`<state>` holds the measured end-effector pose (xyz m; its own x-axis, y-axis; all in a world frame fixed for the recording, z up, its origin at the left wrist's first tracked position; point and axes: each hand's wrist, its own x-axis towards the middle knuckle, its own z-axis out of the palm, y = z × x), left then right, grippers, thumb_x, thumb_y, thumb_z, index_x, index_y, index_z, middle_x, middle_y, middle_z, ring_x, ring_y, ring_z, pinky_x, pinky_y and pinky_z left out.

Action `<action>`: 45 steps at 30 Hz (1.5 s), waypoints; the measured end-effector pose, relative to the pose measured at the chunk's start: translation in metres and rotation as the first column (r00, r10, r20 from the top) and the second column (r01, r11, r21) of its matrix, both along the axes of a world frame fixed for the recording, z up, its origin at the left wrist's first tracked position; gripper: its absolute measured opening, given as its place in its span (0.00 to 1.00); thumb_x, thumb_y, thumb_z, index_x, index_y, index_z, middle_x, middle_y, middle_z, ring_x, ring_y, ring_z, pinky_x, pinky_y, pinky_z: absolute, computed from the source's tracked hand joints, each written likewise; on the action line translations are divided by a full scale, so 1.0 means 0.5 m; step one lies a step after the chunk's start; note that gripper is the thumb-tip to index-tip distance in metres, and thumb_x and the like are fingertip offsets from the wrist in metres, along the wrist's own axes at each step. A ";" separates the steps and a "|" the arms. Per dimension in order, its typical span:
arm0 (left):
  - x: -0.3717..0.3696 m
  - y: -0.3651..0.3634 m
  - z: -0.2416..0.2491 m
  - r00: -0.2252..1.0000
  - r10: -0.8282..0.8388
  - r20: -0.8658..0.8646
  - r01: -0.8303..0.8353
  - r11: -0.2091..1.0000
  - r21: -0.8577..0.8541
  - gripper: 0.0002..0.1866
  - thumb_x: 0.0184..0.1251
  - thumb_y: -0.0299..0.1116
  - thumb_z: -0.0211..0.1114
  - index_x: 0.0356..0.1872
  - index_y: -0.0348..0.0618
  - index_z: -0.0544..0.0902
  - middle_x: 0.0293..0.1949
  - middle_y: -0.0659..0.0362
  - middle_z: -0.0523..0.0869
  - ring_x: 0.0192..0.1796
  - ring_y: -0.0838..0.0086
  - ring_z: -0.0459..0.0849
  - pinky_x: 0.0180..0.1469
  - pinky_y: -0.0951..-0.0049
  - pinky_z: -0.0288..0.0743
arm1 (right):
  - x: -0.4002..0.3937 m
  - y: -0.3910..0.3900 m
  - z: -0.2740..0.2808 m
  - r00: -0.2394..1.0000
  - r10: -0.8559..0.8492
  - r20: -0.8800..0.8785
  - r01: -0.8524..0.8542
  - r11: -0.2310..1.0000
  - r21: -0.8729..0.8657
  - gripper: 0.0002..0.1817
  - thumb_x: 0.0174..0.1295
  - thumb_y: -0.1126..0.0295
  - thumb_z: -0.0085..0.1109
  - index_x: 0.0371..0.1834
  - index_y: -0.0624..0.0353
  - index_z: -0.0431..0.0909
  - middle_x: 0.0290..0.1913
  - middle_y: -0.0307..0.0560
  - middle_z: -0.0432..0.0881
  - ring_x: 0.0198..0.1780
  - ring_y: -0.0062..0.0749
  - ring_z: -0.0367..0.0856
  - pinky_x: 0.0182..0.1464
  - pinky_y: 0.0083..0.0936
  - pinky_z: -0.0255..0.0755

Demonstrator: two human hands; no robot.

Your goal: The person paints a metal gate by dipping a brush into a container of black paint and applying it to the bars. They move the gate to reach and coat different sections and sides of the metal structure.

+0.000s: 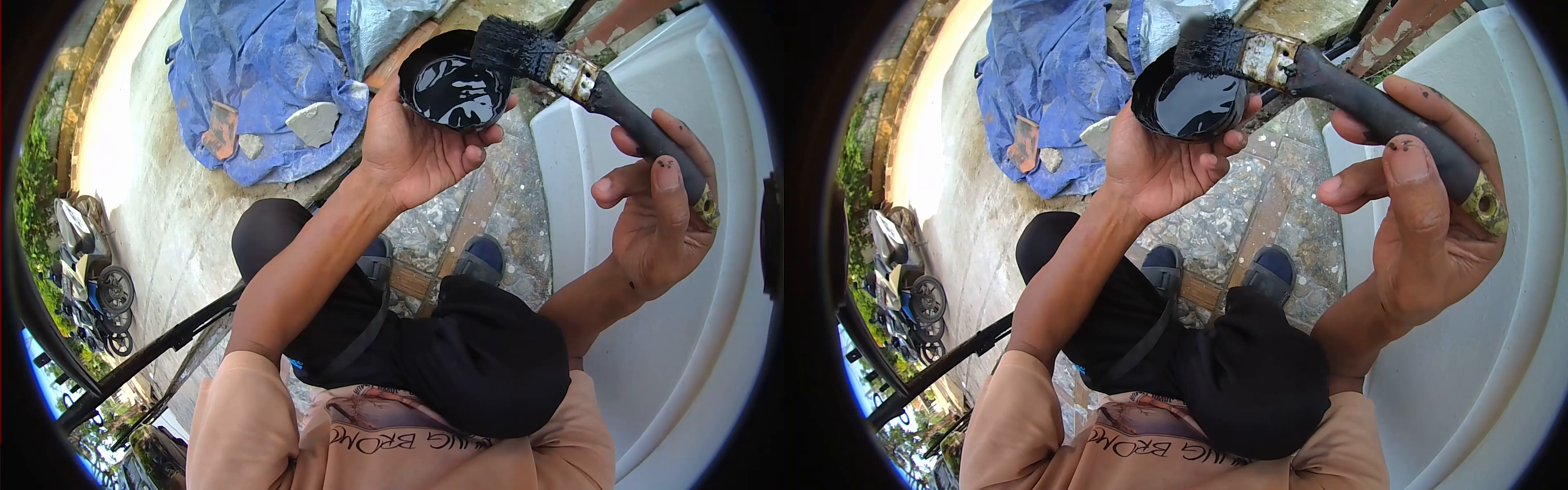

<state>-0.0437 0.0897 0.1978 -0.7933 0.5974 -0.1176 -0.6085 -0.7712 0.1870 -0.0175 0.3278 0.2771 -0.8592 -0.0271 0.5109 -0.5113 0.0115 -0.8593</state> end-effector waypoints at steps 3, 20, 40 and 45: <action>-0.039 -0.006 0.048 0.997 -0.023 -0.080 0.020 0.999 -0.046 0.34 0.76 0.55 0.40 0.67 0.36 0.70 0.62 0.42 0.75 0.47 0.58 0.83 0.38 0.71 0.82 | -0.020 0.005 0.009 0.999 -0.030 -0.037 0.030 0.999 0.010 0.20 0.70 0.73 0.51 0.59 0.78 0.72 0.42 0.69 0.85 0.28 0.36 0.89 0.30 0.21 0.82; -0.152 0.002 0.112 0.990 0.086 -0.110 -0.072 0.989 0.131 0.32 0.75 0.56 0.40 0.63 0.41 0.75 0.57 0.43 0.80 0.46 0.54 0.84 0.38 0.68 0.83 | -0.083 -0.068 0.019 0.967 0.252 -0.027 -0.241 0.884 -0.401 0.32 0.78 0.56 0.28 0.62 0.80 0.67 0.46 0.68 0.83 0.41 0.47 0.89 0.42 0.30 0.87; -0.150 -0.026 0.103 0.986 0.129 -0.109 -0.116 0.987 0.114 0.28 0.73 0.47 0.50 0.67 0.42 0.71 0.62 0.48 0.75 0.51 0.62 0.78 0.41 0.73 0.78 | -0.230 -0.132 0.107 0.979 -0.179 0.092 0.182 0.983 -0.020 0.19 0.67 0.76 0.58 0.60 0.70 0.74 0.43 0.50 0.84 0.42 0.29 0.87 0.39 0.18 0.84; -0.139 -0.022 0.109 0.986 0.157 -0.050 -0.149 0.980 0.128 0.29 0.73 0.52 0.45 0.62 0.39 0.75 0.59 0.46 0.78 0.48 0.59 0.80 0.38 0.72 0.78 | -0.213 -0.191 0.150 0.941 -0.308 -0.141 0.326 0.936 0.134 0.17 0.63 0.76 0.59 0.55 0.68 0.76 0.39 0.51 0.87 0.39 0.30 0.89 0.37 0.23 0.82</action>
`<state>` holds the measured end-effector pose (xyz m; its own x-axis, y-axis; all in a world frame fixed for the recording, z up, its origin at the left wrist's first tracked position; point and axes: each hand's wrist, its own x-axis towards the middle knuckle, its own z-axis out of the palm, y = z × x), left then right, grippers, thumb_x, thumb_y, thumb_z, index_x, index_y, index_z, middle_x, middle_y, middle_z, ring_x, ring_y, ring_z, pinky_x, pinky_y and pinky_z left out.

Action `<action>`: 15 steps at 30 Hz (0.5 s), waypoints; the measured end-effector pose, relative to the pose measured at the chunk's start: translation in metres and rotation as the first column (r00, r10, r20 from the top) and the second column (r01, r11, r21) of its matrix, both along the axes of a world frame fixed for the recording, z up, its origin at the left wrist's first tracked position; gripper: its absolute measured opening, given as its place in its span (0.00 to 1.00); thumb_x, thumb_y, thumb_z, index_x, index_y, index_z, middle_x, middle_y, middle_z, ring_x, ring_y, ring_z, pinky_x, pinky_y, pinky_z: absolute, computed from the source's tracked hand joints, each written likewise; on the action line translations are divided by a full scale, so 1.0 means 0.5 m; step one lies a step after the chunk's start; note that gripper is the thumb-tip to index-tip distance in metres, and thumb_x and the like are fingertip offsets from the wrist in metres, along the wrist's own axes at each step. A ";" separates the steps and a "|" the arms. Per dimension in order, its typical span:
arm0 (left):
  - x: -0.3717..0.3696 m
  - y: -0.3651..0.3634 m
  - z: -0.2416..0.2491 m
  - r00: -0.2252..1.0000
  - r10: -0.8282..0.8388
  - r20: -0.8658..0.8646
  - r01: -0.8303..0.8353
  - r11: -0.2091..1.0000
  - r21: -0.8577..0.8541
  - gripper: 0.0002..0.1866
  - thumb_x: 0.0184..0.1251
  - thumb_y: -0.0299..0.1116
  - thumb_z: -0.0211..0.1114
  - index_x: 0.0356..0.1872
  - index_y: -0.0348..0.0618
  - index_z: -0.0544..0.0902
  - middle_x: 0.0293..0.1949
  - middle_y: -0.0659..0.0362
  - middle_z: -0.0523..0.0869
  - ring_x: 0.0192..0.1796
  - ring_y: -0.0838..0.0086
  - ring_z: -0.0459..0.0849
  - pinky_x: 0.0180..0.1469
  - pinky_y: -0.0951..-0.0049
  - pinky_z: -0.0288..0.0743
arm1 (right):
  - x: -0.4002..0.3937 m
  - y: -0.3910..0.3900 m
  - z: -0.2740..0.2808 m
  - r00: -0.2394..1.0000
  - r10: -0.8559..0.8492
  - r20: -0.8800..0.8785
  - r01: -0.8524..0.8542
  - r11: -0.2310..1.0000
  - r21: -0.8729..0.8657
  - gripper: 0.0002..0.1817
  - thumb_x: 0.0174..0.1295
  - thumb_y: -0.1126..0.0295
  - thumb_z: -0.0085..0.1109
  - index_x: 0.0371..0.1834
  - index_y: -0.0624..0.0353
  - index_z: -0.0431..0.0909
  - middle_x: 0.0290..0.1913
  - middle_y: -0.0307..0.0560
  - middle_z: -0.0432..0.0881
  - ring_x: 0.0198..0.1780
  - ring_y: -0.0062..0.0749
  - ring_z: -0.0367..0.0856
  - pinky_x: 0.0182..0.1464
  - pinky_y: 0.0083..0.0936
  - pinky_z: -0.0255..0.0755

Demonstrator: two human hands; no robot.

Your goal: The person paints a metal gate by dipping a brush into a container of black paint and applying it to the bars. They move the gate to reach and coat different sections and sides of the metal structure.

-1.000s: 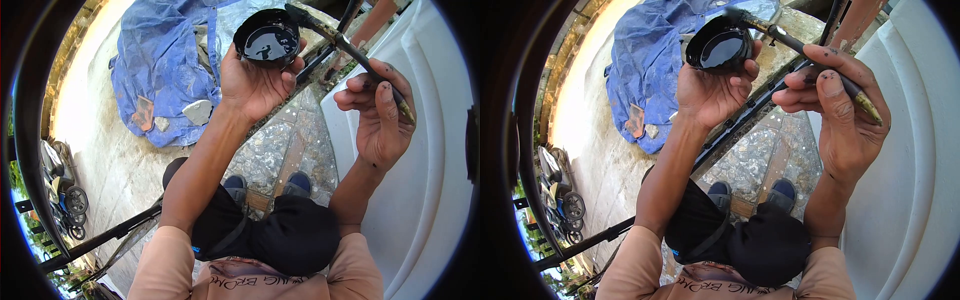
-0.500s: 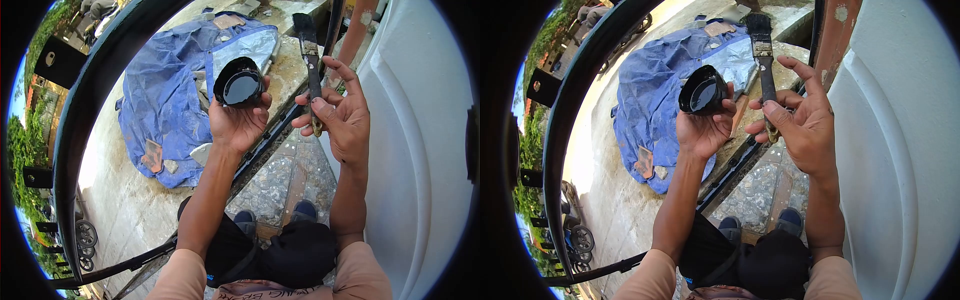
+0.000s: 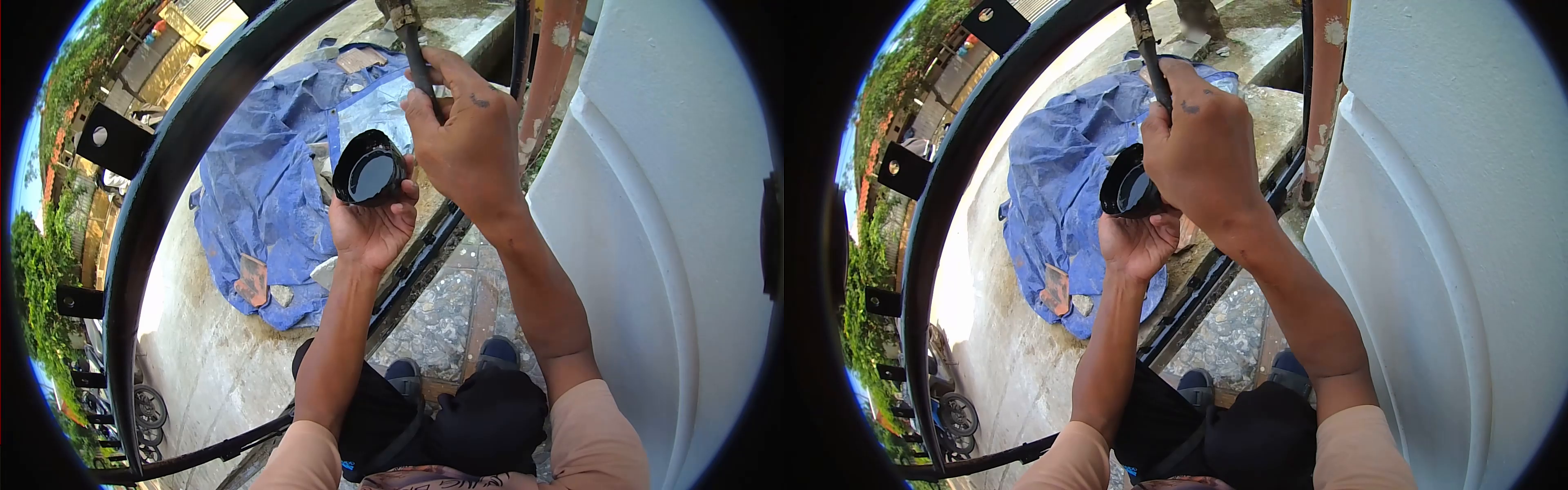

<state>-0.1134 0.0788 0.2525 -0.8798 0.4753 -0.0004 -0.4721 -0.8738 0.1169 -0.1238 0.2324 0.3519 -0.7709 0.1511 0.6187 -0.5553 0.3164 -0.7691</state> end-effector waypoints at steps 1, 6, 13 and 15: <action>0.002 0.001 0.000 0.998 0.056 0.024 -0.055 0.997 -0.048 0.29 0.73 0.52 0.45 0.62 0.39 0.75 0.59 0.46 0.77 0.48 0.59 0.80 0.38 0.72 0.78 | 0.018 -0.012 -0.006 0.999 -0.005 -0.041 0.006 1.000 0.017 0.18 0.61 0.77 0.60 0.54 0.68 0.76 0.38 0.52 0.87 0.36 0.31 0.89 0.37 0.24 0.81; 0.008 -0.011 -0.006 0.999 0.028 0.019 -0.027 1.000 -0.011 0.30 0.72 0.53 0.46 0.63 0.40 0.74 0.60 0.46 0.77 0.48 0.58 0.80 0.38 0.72 0.78 | 0.054 0.002 -0.022 0.996 0.049 0.079 -0.041 0.995 -0.094 0.16 0.61 0.78 0.59 0.54 0.68 0.77 0.39 0.53 0.87 0.36 0.30 0.88 0.38 0.25 0.82; 0.010 0.001 -0.006 0.988 0.132 0.079 -0.120 0.982 -0.144 0.29 0.72 0.53 0.48 0.63 0.42 0.75 0.61 0.48 0.77 0.48 0.59 0.80 0.38 0.72 0.79 | 0.035 0.002 -0.003 0.966 -0.138 -0.216 0.162 0.982 0.095 0.19 0.59 0.79 0.59 0.55 0.66 0.77 0.40 0.56 0.85 0.39 0.37 0.89 0.42 0.30 0.81; 0.006 0.003 -0.009 0.987 0.143 0.079 -0.127 0.976 -0.177 0.29 0.72 0.53 0.49 0.63 0.43 0.75 0.61 0.48 0.77 0.49 0.59 0.80 0.38 0.71 0.79 | 0.055 0.017 -0.012 0.973 -0.077 -0.218 0.088 0.995 0.040 0.19 0.59 0.79 0.58 0.56 0.66 0.76 0.41 0.56 0.85 0.40 0.38 0.89 0.43 0.30 0.81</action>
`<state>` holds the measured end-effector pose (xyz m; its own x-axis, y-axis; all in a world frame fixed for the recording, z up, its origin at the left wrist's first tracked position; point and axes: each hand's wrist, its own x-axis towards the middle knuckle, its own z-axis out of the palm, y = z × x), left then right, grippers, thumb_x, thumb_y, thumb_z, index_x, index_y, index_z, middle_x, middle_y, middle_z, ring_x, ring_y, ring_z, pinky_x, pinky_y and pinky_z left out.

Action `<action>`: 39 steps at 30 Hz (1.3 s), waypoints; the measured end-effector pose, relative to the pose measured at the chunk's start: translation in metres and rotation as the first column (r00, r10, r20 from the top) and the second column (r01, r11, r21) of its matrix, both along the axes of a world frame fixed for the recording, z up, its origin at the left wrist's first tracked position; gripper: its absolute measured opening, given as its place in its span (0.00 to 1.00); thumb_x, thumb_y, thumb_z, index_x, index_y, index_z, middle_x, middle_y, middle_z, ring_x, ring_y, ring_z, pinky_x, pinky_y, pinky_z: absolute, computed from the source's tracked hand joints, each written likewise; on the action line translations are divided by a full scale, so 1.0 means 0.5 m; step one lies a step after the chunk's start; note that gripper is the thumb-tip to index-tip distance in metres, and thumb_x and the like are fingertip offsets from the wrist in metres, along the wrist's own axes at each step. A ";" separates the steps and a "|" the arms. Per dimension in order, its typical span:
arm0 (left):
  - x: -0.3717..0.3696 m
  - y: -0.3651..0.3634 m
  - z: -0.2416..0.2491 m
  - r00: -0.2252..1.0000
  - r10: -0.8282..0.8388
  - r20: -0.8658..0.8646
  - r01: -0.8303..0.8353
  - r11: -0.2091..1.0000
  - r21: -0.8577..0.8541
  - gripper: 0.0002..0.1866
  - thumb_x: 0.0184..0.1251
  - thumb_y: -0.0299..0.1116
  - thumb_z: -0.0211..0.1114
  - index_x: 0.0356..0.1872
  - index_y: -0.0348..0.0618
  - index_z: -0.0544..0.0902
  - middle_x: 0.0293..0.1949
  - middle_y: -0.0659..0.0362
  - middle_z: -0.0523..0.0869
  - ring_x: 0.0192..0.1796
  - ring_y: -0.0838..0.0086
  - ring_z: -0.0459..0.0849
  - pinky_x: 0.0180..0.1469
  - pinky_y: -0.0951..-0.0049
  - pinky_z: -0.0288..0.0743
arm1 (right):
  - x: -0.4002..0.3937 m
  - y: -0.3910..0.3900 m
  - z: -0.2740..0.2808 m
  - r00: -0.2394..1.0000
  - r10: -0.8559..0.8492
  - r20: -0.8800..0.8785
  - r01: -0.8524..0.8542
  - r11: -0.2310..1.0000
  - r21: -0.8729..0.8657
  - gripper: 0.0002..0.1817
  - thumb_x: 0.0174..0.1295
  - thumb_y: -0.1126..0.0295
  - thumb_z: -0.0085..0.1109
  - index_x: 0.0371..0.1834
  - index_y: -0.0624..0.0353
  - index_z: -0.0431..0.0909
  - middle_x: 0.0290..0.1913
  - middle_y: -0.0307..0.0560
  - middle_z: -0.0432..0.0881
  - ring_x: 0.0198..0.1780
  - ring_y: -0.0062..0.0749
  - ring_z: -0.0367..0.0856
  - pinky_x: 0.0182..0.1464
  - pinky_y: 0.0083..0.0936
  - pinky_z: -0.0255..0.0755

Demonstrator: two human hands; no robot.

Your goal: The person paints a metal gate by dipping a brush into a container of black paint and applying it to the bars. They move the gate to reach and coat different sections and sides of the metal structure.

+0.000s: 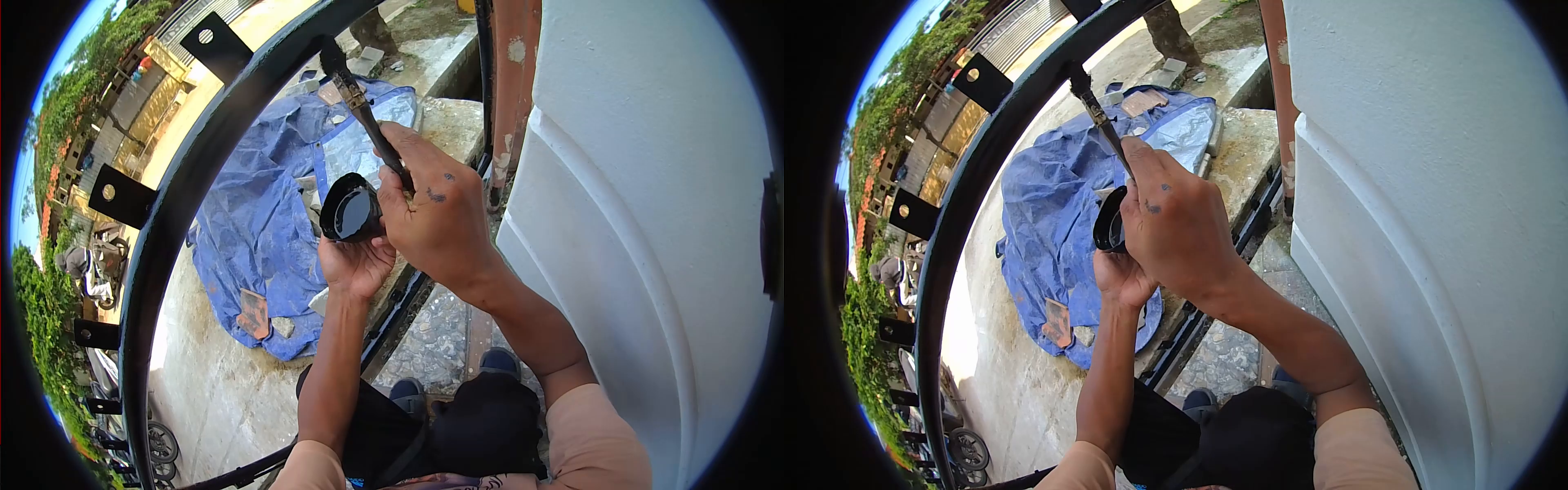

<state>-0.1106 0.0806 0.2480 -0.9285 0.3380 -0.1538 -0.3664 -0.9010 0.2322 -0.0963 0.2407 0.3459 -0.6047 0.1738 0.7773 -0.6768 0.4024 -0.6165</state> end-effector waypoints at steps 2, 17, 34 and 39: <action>-0.004 -0.007 0.001 0.994 -0.108 -0.023 0.109 0.992 0.067 0.29 0.71 0.53 0.50 0.63 0.44 0.75 0.61 0.48 0.78 0.49 0.59 0.80 0.39 0.71 0.80 | -0.026 0.025 -0.008 0.962 0.074 0.264 -0.015 0.976 -0.219 0.19 0.60 0.78 0.58 0.56 0.67 0.76 0.42 0.54 0.86 0.40 0.38 0.89 0.43 0.29 0.81; -0.007 -0.020 -0.003 0.984 -0.179 -0.015 0.180 0.973 0.143 0.26 0.71 0.50 0.52 0.62 0.45 0.77 0.61 0.47 0.78 0.49 0.58 0.79 0.39 0.72 0.79 | -0.233 0.084 0.008 0.866 -0.468 0.178 0.483 0.874 -0.053 0.11 0.58 0.77 0.56 0.43 0.67 0.79 0.31 0.60 0.85 0.34 0.54 0.86 0.38 0.39 0.78; 0.010 -0.046 -0.008 0.981 -0.193 -0.033 0.196 0.957 0.215 0.27 0.70 0.45 0.55 0.67 0.46 0.72 0.60 0.49 0.77 0.48 0.63 0.79 0.39 0.74 0.79 | -0.258 0.081 0.083 0.674 -0.738 0.028 0.684 0.637 0.356 0.12 0.57 0.75 0.55 0.43 0.67 0.81 0.37 0.60 0.84 0.38 0.58 0.85 0.42 0.45 0.80; 0.011 -0.055 -0.004 0.979 -0.189 -0.074 0.201 0.952 0.231 0.27 0.70 0.45 0.54 0.67 0.46 0.72 0.60 0.49 0.78 0.48 0.62 0.79 0.39 0.74 0.79 | -0.116 0.071 0.108 0.707 -0.706 -0.035 0.636 0.614 0.468 0.12 0.57 0.75 0.54 0.43 0.65 0.81 0.41 0.58 0.85 0.39 0.56 0.86 0.43 0.44 0.80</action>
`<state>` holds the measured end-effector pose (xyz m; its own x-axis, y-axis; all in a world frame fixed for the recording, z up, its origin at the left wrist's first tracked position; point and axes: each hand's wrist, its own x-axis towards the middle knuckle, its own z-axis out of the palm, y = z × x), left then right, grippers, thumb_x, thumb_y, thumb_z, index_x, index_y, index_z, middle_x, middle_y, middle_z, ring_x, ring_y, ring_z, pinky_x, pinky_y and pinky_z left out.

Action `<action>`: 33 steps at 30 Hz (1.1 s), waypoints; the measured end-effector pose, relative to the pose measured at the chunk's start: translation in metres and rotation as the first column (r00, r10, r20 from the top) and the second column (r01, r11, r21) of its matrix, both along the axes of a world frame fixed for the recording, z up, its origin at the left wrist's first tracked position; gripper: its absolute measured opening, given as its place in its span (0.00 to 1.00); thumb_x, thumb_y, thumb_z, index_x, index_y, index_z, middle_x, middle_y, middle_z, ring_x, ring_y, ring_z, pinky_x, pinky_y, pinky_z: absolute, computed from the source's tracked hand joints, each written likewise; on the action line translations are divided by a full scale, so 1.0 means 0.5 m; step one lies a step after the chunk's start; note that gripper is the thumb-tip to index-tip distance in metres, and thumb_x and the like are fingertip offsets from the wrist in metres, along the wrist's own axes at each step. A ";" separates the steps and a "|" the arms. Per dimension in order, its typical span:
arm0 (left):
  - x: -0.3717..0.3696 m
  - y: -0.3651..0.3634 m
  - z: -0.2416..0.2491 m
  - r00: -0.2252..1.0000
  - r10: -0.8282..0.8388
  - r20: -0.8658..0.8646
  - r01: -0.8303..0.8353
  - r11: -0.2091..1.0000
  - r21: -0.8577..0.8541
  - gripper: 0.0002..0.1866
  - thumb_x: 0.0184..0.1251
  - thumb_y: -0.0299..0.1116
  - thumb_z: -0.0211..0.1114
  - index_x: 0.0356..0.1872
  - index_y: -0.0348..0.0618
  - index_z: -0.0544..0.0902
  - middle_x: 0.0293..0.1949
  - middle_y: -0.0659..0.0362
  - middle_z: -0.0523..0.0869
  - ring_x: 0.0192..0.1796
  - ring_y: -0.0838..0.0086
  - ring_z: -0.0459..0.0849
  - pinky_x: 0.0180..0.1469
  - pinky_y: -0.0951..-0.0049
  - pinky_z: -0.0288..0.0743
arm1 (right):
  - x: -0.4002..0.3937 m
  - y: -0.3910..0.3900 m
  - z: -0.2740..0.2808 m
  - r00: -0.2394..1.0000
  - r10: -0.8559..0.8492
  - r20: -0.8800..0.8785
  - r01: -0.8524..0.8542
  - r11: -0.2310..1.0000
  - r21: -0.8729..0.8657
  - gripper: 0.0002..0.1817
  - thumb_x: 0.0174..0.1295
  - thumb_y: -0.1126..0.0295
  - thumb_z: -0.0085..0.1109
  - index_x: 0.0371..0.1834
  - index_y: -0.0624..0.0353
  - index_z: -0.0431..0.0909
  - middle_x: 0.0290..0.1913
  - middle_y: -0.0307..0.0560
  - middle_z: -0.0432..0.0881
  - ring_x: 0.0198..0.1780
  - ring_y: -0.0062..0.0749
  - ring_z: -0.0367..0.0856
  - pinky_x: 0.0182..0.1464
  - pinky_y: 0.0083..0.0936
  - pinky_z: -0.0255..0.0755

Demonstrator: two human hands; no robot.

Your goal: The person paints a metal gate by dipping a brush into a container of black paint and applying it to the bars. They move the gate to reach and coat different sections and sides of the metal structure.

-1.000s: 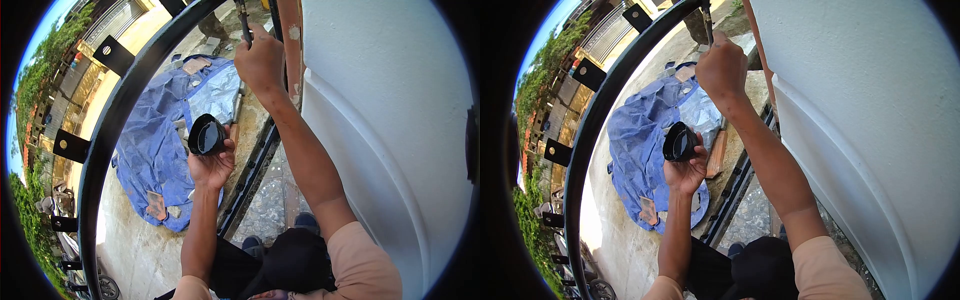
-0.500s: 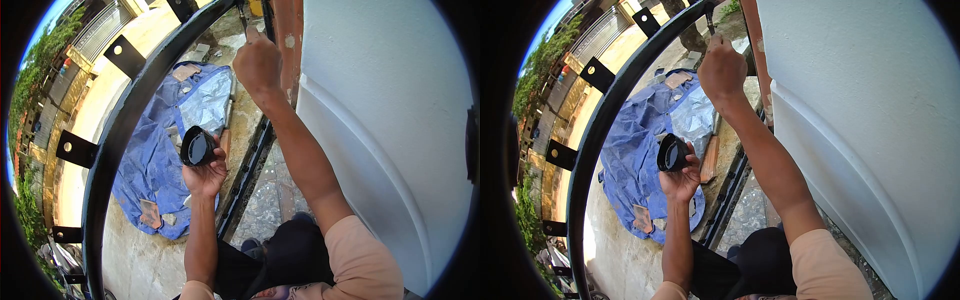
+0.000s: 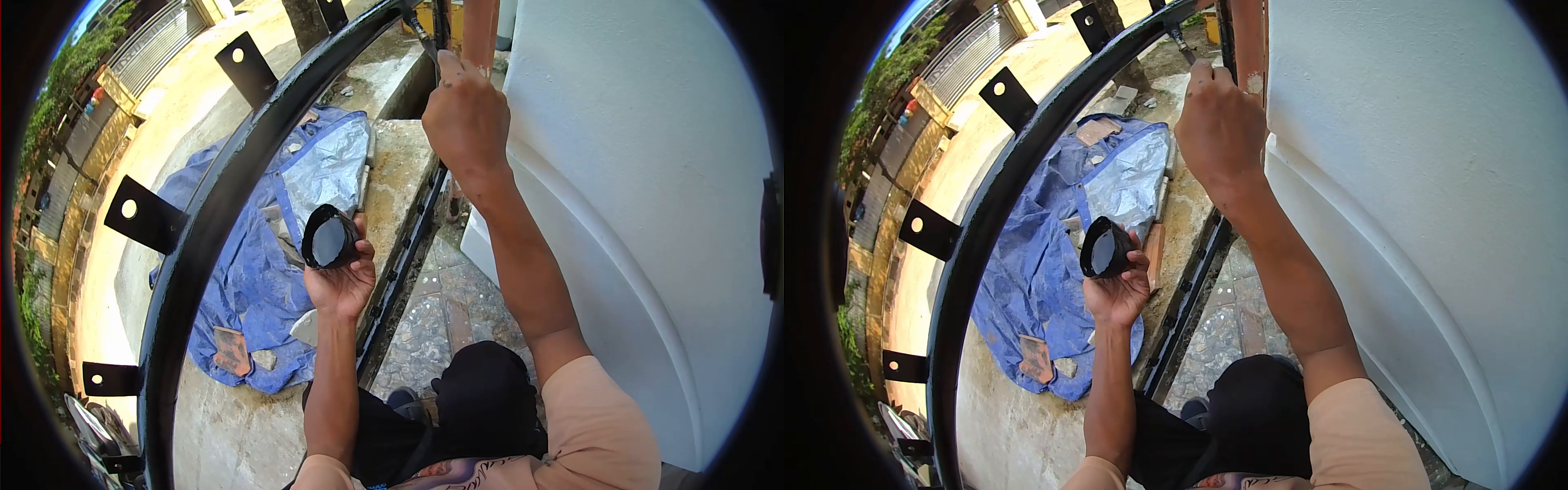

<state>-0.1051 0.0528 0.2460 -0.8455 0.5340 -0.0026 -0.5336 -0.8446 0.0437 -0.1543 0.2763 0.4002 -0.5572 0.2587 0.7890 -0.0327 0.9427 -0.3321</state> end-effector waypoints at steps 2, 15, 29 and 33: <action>0.002 0.002 -0.005 1.000 -0.008 0.005 0.008 1.000 0.011 0.27 0.71 0.45 0.54 0.67 0.46 0.72 0.60 0.49 0.78 0.48 0.62 0.79 0.39 0.74 0.79 | -0.024 0.019 0.012 0.998 -0.062 0.027 0.061 0.997 0.036 0.13 0.57 0.75 0.54 0.45 0.64 0.81 0.41 0.59 0.85 0.40 0.55 0.86 0.44 0.44 0.80; 0.004 -0.014 -0.011 0.999 -0.022 0.043 0.021 0.999 0.025 0.26 0.70 0.46 0.55 0.65 0.46 0.73 0.60 0.50 0.78 0.48 0.62 0.79 0.39 0.72 0.79 | -0.179 0.018 -0.120 0.990 0.069 -0.122 -0.129 0.794 -0.594 0.16 0.61 0.74 0.51 0.52 0.64 0.76 0.38 0.64 0.85 0.43 0.58 0.84 0.49 0.43 0.77; 0.006 -0.015 -0.007 0.999 -0.005 0.052 0.006 1.000 -0.011 0.27 0.70 0.40 0.57 0.68 0.44 0.71 0.60 0.50 0.77 0.49 0.63 0.79 0.39 0.73 0.78 | -0.280 0.024 -0.169 0.972 0.084 -0.219 -0.210 0.731 -0.649 0.19 0.63 0.79 0.49 0.59 0.69 0.73 0.41 0.53 0.86 0.38 0.37 0.88 0.39 0.32 0.81; 0.011 -0.019 -0.004 0.999 0.006 0.035 -0.006 1.000 -0.023 0.26 0.70 0.40 0.57 0.68 0.44 0.71 0.60 0.50 0.77 0.49 0.63 0.79 0.39 0.72 0.79 | -0.324 0.034 -0.109 0.853 0.305 -0.423 -0.512 0.334 -0.792 0.22 0.66 0.78 0.52 0.64 0.68 0.70 0.40 0.49 0.83 0.29 0.31 0.87 0.24 0.20 0.77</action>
